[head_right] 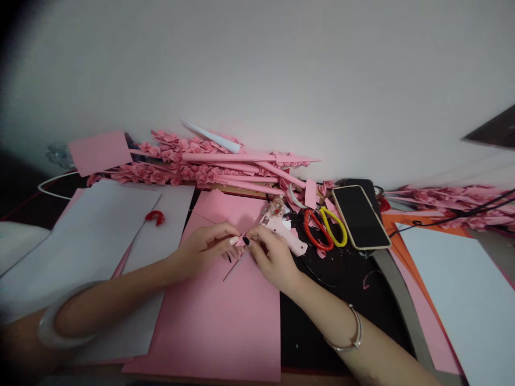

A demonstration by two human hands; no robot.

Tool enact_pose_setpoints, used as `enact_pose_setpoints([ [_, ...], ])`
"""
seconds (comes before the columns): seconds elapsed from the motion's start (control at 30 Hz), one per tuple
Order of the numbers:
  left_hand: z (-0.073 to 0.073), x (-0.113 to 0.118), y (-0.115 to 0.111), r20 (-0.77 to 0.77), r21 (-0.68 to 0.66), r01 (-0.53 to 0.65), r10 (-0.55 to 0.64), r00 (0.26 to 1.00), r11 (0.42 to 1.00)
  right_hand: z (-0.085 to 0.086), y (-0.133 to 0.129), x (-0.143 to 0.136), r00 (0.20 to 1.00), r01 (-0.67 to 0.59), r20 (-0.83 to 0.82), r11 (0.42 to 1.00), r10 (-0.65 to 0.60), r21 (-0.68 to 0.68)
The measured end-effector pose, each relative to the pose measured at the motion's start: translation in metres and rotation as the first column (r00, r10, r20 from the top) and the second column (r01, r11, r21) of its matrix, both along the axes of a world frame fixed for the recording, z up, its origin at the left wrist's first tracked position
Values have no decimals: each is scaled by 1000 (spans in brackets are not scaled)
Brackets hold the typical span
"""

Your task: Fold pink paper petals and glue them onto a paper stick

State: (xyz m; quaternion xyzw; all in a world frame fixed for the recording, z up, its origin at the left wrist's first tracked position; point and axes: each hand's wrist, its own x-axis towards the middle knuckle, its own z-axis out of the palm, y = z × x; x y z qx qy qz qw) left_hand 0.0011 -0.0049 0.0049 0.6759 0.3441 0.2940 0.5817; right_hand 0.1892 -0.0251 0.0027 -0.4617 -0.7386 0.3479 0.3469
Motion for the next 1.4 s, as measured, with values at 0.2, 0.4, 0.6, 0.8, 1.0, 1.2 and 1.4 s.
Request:
enact_pose_setpoints([
  [0.2, -1, 1, 0, -70, 90, -1, 7, 997, 996, -2, 0, 1, 1000, -15, 13, 1000, 14, 18],
  [0.4, 1, -1, 1, -123, 344, -20, 66, 990, 939, -5, 1, 1, 999, -9, 34, 999, 7, 50],
  [0.6, -1, 1, 2, -71, 359, -93, 126, 989, 929, -1, 1, 0, 998, 25, 61, 1000, -24, -2],
  [0.8, 0, 2, 1, -49, 372, -150, 181, 982, 916, 4, 1, -2, 996, -9, 86, 999, 5, 43],
  [1.0, 0, 2, 1, -32, 115, -200, 205, 978, 973, 2, 1, -1, 995, -53, 94, 995, 45, 81],
  [1.2, -2, 2, 2, 3, 54, -123, 123, 992, 991, 5, -1, -2, 992, -82, 108, 990, 69, 119],
  [1.4, -2, 2, 1, -3, 75, -207, 207, 978, 976, 0, 1, -1, 998, 55, 37, 998, -54, -16],
])
